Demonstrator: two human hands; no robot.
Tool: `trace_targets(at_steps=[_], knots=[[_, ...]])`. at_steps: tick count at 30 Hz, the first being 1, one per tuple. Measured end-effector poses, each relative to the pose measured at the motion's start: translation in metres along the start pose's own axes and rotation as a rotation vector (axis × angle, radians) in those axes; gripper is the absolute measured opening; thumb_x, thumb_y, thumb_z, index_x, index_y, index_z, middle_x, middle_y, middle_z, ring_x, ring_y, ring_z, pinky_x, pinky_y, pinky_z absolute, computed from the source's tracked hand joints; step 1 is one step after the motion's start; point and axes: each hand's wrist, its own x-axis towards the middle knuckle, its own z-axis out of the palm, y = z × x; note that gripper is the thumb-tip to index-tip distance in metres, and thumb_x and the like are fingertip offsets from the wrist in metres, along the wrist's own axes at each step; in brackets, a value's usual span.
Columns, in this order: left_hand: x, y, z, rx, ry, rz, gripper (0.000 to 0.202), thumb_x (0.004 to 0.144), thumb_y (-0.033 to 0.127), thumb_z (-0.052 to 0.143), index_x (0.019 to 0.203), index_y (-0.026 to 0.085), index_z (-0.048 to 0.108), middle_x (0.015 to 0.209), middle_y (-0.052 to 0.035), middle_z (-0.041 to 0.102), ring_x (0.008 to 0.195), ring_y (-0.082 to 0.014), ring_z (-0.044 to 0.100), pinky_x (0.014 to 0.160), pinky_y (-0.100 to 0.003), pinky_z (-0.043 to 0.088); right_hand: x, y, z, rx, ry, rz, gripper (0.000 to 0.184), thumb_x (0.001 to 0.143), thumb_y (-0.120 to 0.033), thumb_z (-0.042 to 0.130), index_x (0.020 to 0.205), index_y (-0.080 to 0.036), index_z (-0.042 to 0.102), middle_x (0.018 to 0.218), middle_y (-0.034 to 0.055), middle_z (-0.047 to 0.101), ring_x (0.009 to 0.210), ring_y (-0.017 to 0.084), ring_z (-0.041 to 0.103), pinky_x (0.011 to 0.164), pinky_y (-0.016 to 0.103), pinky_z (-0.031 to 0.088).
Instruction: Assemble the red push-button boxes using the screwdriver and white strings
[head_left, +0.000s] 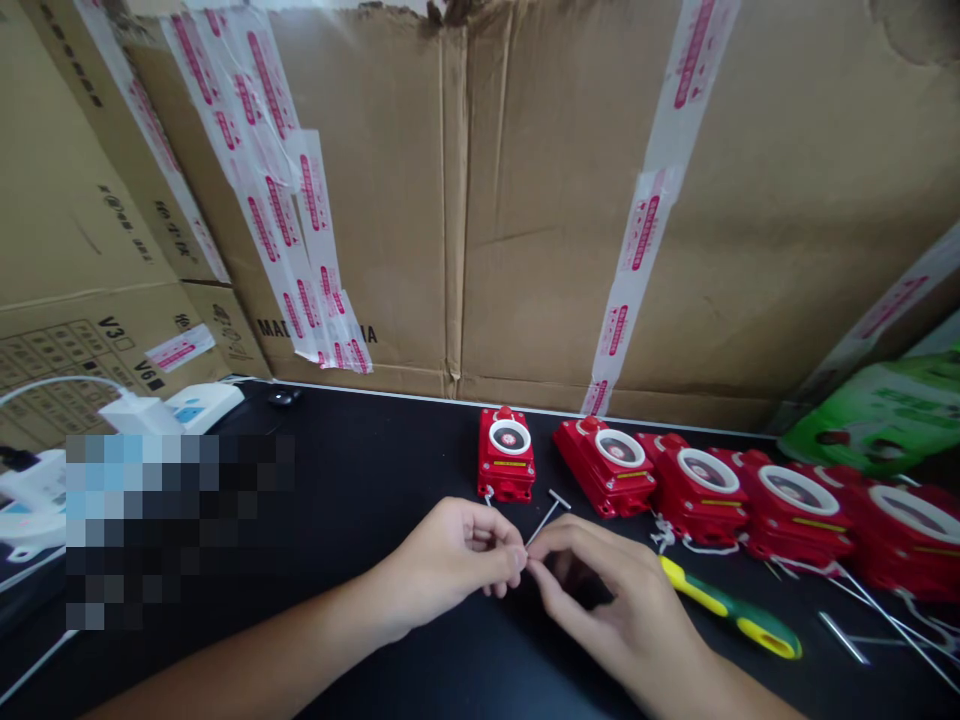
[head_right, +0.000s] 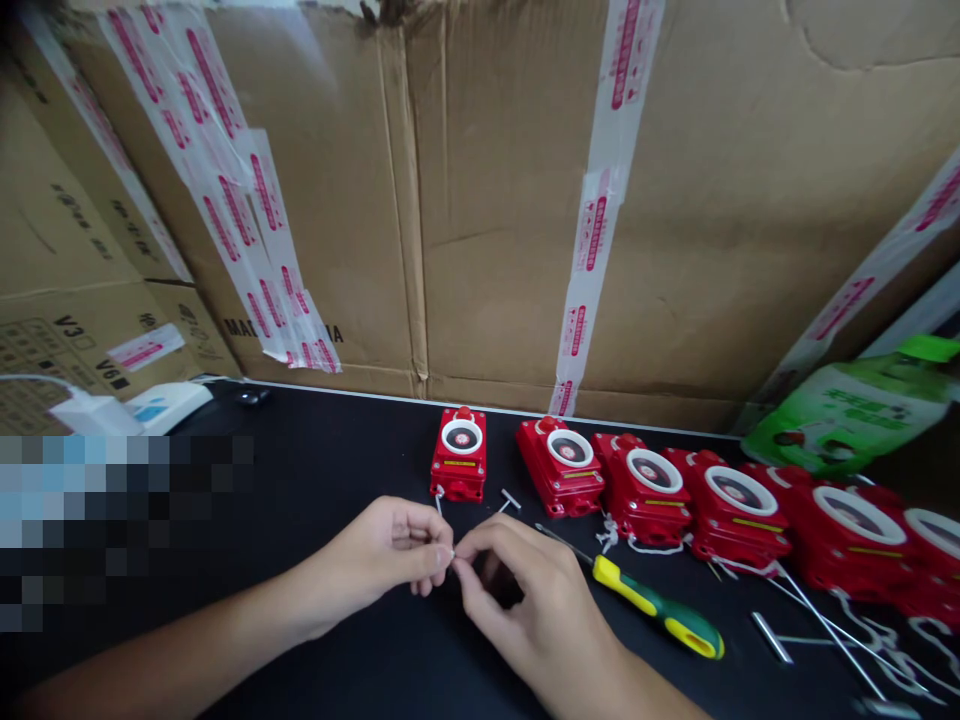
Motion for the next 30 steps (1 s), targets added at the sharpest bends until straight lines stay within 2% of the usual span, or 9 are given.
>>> trace_targets(at_steps=[5,11,17,20,24,30], knots=[[-0.0007,-0.0003,-0.0006,0.010,-0.015,-0.002,0.028,0.075,0.037,0.080,0.078,0.011,0.071,0.070,-0.0030,0.068,0.061,-0.0116,0.057,0.066,-0.027,0.046,0.0000,-0.0020,0.0003,-0.020,-0.012,-0.007,0.012,0.098,-0.013,0.060,0.097,-0.022,0.068,0.080,-0.0001,0.067,0.062,0.011,0.062,0.058,0.022,0.051],[0.0007,0.0018,0.0003,0.039,0.021,-0.010,0.020,0.070,0.031,0.076,0.071,0.013,0.066,0.066,-0.0016,0.066,0.059,-0.0118,0.056,0.063,-0.027,0.045,0.0022,-0.0027,0.0028,-0.023,0.038,-0.025,0.017,0.085,-0.004,0.061,0.089,-0.021,0.061,0.081,-0.0009,0.061,0.062,0.010,0.058,0.056,0.021,0.048],[0.0007,0.0004,0.0018,0.046,0.034,0.025,0.015,0.068,0.027,0.074,0.071,0.014,0.065,0.067,-0.0006,0.066,0.062,-0.0128,0.057,0.065,-0.028,0.045,0.0028,0.0020,0.0052,0.086,-0.010,0.136,0.017,0.084,-0.005,0.058,0.085,-0.023,0.056,0.083,-0.0007,0.060,0.065,0.012,0.059,0.057,0.023,0.049],[0.0011,0.0001,0.0000,0.052,0.061,0.081,0.014,0.069,0.025,0.076,0.072,0.015,0.066,0.071,-0.0002,0.066,0.067,-0.0132,0.058,0.070,-0.028,0.045,0.0015,0.0031,0.0039,0.113,-0.025,0.182,0.018,0.088,-0.006,0.057,0.092,-0.024,0.055,0.087,-0.0005,0.059,0.069,0.013,0.060,0.061,0.024,0.051],[0.0021,0.0000,-0.0028,0.025,0.071,0.107,0.017,0.071,0.025,0.079,0.074,0.014,0.067,0.073,-0.0010,0.068,0.067,-0.0129,0.058,0.071,-0.028,0.046,-0.0015,0.0001,0.0008,0.137,-0.040,0.120,0.022,0.091,-0.011,0.065,0.102,-0.025,0.051,0.098,0.0004,0.058,0.066,0.011,0.061,0.059,0.025,0.051],[0.0013,-0.0015,-0.0015,0.013,0.053,0.077,0.019,0.071,0.025,0.081,0.074,0.013,0.067,0.070,-0.0003,0.067,0.064,-0.0122,0.058,0.068,-0.027,0.045,-0.0042,0.0025,-0.0001,0.023,-0.059,-0.038,0.021,0.098,-0.015,0.069,0.113,-0.025,0.057,0.105,0.0029,0.062,0.068,0.010,0.061,0.065,0.027,0.053]])
